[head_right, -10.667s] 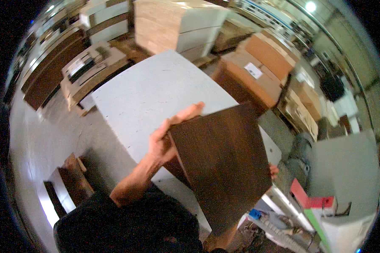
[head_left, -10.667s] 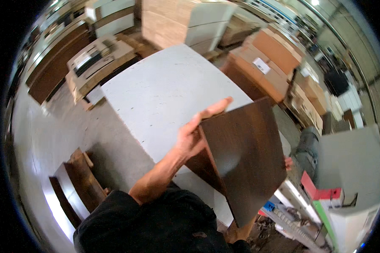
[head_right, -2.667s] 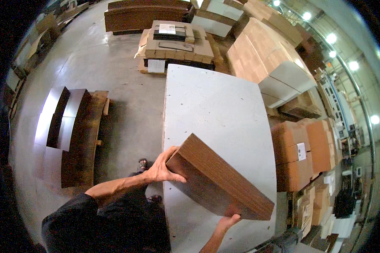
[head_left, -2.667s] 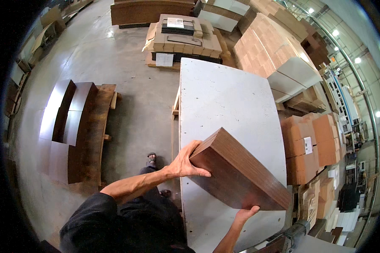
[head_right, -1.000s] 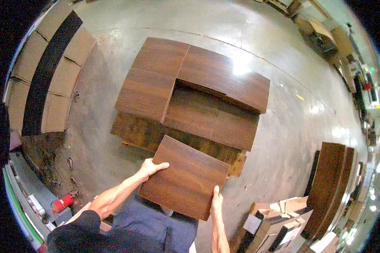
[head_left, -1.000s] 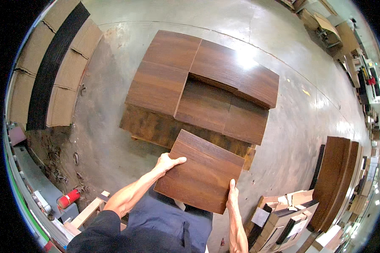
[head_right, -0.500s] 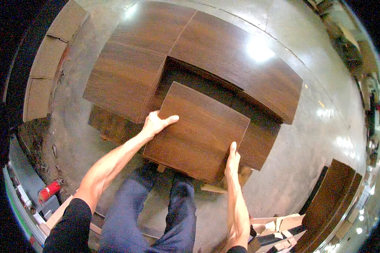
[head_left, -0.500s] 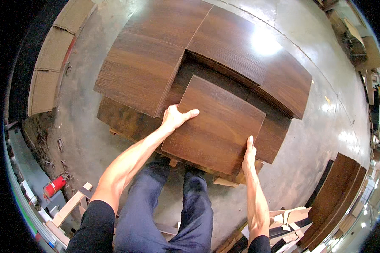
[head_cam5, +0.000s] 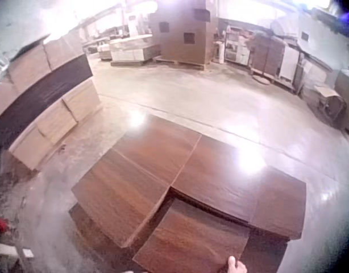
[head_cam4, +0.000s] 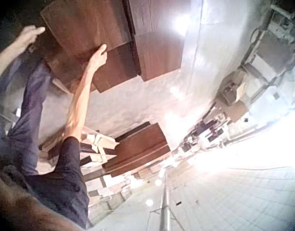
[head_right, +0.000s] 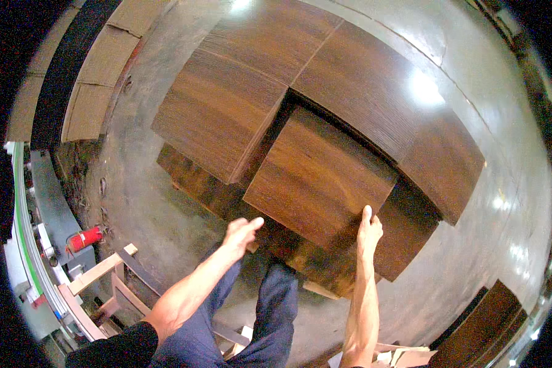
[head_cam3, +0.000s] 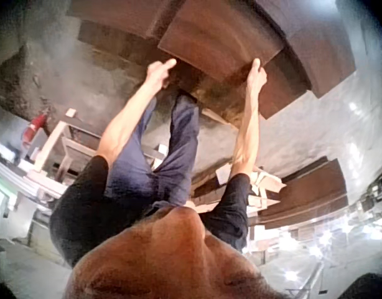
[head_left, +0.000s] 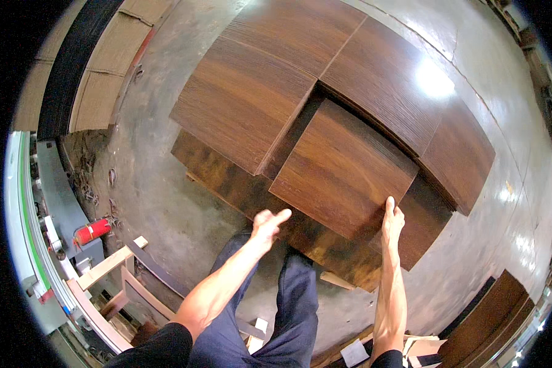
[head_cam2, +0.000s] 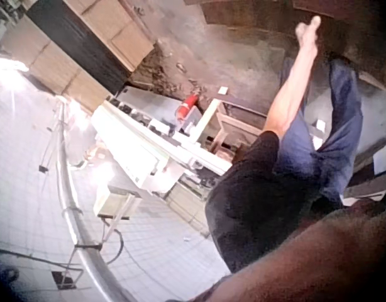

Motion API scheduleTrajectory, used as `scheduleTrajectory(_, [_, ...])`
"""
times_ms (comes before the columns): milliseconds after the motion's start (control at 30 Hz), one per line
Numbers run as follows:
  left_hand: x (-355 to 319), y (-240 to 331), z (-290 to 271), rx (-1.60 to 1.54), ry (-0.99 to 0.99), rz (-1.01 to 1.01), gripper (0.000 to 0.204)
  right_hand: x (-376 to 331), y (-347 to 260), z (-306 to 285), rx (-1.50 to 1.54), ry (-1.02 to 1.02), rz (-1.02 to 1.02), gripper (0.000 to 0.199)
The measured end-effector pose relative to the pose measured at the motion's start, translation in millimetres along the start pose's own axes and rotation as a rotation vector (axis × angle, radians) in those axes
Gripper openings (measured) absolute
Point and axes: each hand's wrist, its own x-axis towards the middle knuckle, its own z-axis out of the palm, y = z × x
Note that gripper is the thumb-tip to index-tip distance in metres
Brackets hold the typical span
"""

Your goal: The person picks up dark brown wooden panels from a white workbench, carries them to a wooden pallet on the floor, and stacks them. The person repeats this process, picking up panels, walking to the pallet, and adding them to the stack.

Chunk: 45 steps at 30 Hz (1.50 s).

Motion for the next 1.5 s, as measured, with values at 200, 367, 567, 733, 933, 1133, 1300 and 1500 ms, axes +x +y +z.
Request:
scheduleTrajectory(200, [48.9,-6.3,49.5,-0.559,-0.261,0.004,0.05,3.7,-2.7,7.4,0.123,-0.059,0.036,0.061])
scheduleTrajectory(367, [53.5,13.5,44.7,-0.418,-0.078,0.018,0.05,8.2,-8.3,13.5,0.103,-0.076,-0.021,0.062])
scheduleTrajectory(567, [56.6,34.8,46.7,-0.443,-0.007,-0.068,0.048,8.1,-16.4,33.3,0.168,-0.11,-0.051,0.06])
scheduleTrajectory(733, [63.0,32.0,45.0,-0.534,-0.038,-0.016,0.045,3.8,-28.5,29.9,0.1,-0.15,-0.01,0.057])
scheduleTrajectory(933, [56.2,11.0,29.7,-0.101,0.088,0.02,0.067,-11.2,-21.2,22.8,0.436,-0.305,-0.032,0.053])
scheduleTrajectory(1133, [-51.0,-40.5,-77.7,0.281,-0.083,0.197,0.074,-80.7,40.4,10.7,0.239,-0.185,-0.053,0.027])
scheduleTrajectory(1300, [-168.0,-111.2,-211.4,0.12,0.237,0.189,0.046,-227.5,52.8,-35.9,0.033,-0.713,-0.203,0.021])
scheduleTrajectory(1500, [-324.3,-186.0,-335.5,-0.407,0.354,0.067,0.029,-381.7,-17.5,-53.7,-0.227,-1.054,-0.184,0.042])
